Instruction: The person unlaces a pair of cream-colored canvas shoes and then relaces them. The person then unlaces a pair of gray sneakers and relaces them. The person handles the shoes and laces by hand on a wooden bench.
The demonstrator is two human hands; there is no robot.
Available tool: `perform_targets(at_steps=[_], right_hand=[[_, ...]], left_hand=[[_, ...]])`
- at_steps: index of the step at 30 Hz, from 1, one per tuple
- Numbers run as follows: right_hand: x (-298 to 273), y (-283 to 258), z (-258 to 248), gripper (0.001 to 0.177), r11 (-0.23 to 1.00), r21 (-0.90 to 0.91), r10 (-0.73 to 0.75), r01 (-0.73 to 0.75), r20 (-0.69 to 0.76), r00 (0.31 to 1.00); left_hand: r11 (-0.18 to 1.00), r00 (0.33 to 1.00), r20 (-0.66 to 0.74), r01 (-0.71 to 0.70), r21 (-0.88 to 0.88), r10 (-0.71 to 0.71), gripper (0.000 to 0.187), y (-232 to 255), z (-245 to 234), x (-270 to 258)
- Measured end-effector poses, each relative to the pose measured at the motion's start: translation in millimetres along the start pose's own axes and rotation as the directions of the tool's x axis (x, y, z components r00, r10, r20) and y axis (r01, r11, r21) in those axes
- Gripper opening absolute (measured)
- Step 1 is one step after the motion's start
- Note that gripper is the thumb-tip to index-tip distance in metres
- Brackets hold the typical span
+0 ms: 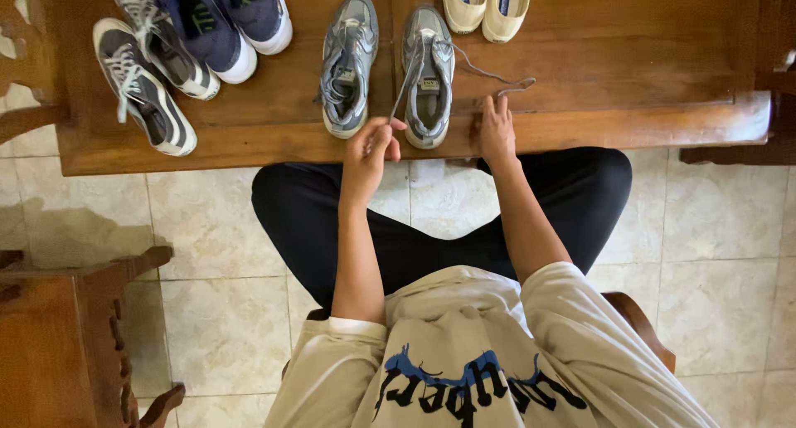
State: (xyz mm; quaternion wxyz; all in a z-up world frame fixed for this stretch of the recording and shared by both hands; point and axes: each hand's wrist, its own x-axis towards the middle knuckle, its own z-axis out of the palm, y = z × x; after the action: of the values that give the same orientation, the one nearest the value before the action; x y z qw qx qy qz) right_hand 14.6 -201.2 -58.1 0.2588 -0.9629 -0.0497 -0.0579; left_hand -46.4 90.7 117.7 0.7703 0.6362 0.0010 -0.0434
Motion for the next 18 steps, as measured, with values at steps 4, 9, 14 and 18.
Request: perform_targets(at_steps=[4, 9, 14, 18], right_hand=[[-4, 15, 13, 0.021, 0.994, 0.047, 0.094, -0.095, 0.02, 0.995], [-2, 20, 12, 0.013, 0.997, -0.049, -0.054, 0.054, -0.006, 0.998], [-7, 20, 8, 0.015, 0.992, 0.126, 0.023, -0.027, 0.028, 0.999], [-22, 28, 16, 0.025, 0.998, -0.051, -0.028, 0.028, 0.005, 1.0]], left_hand=[[0.989, 0.999, 0.039, 0.027, -0.145, -0.021, 0.024, 22, -9, -18], [0.997, 0.998, 0.039, -0.052, -0.052, 0.054, 0.024, 39, -12, -41], [0.988, 0.989, -0.031, -0.141, 0.062, 0.143, 0.026, 50, -7, -50], [0.928, 0.951, 0.012, -0.305, 0.216, 0.31, 0.025, 56, 1, -52]])
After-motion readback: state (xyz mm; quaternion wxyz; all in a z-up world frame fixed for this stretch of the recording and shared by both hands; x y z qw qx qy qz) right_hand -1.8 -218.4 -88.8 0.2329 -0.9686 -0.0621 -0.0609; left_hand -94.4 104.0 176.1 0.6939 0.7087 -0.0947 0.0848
